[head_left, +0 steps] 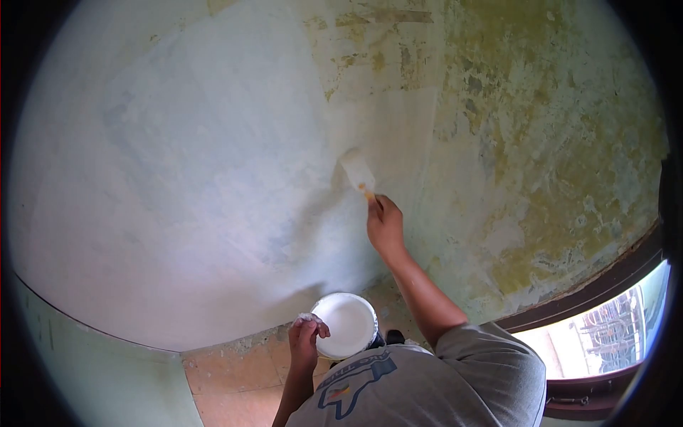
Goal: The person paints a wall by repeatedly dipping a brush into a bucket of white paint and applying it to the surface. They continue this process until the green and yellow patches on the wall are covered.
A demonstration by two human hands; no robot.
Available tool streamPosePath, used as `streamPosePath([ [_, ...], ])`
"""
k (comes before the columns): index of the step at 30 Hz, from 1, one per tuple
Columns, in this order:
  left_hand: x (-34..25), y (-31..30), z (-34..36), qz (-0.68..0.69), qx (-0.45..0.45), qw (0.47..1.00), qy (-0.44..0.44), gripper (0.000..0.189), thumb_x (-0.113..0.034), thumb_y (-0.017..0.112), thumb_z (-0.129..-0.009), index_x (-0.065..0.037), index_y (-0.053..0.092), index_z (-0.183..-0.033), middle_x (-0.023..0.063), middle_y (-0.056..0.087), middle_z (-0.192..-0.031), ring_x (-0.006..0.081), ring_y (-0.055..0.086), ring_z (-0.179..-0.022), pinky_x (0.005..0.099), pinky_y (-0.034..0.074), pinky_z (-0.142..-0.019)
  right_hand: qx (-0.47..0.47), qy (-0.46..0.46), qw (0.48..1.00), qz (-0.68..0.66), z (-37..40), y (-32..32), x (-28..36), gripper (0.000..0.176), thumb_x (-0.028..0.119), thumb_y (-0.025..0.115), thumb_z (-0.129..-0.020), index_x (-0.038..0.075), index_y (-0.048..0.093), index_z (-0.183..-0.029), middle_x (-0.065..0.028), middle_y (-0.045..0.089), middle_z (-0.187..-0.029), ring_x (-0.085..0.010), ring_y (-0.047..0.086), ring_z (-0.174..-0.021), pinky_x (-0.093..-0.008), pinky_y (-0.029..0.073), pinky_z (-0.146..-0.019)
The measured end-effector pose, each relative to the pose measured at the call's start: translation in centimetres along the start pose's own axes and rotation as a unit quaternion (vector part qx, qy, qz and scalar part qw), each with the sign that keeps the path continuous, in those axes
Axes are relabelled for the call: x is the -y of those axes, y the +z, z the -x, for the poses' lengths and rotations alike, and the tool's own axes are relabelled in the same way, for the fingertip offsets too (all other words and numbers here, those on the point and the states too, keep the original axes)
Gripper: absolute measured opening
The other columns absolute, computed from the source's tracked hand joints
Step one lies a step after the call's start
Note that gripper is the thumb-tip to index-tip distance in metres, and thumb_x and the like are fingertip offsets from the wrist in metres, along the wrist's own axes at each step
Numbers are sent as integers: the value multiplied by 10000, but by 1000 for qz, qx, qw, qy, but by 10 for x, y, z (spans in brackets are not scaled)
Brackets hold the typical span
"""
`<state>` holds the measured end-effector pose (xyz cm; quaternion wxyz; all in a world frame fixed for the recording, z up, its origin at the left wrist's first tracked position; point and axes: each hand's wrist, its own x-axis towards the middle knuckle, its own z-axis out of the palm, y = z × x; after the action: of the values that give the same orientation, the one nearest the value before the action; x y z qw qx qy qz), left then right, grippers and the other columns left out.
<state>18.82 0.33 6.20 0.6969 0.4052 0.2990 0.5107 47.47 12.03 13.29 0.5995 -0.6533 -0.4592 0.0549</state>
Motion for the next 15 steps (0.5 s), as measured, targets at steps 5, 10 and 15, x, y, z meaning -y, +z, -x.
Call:
streamPosePath([
  [5, -3, -4, 5, 0, -16, 1000, -9, 61, -103, 560, -923, -43, 571, -915, 79, 562, -837, 195, 555, -696, 372, 482, -687, -4, 9, 998, -54, 14, -32, 49, 247, -18, 559, -937, -17, 511, -1180, -177, 544, -726, -335, 527, -627, -396, 435, -596],
  [10, -3, -4, 2, -8, -11, 1000, -2, 58, -97, 561, -923, -41, 573, -918, 77, 570, -864, 191, 548, -703, 376, 485, -692, -63, -146, 986, -40, -37, -4, 58, 233, -10, 562, -952, -11, 506, -1179, -177, 532, -806, -282, 520, -643, -389, 428, -581],
  [15, -3, -2, 3, -34, 0, 999, -7, 36, -66, 553, -919, -42, 577, -907, 73, 557, -802, 189, 529, -670, 383, 486, -680, -126, -197, 971, 46, -38, 46, -24, 299, -2, 577, -929, 7, 538, -1226, -229, 583, -940, -412, 604, -750, -482, 505, -650],
])
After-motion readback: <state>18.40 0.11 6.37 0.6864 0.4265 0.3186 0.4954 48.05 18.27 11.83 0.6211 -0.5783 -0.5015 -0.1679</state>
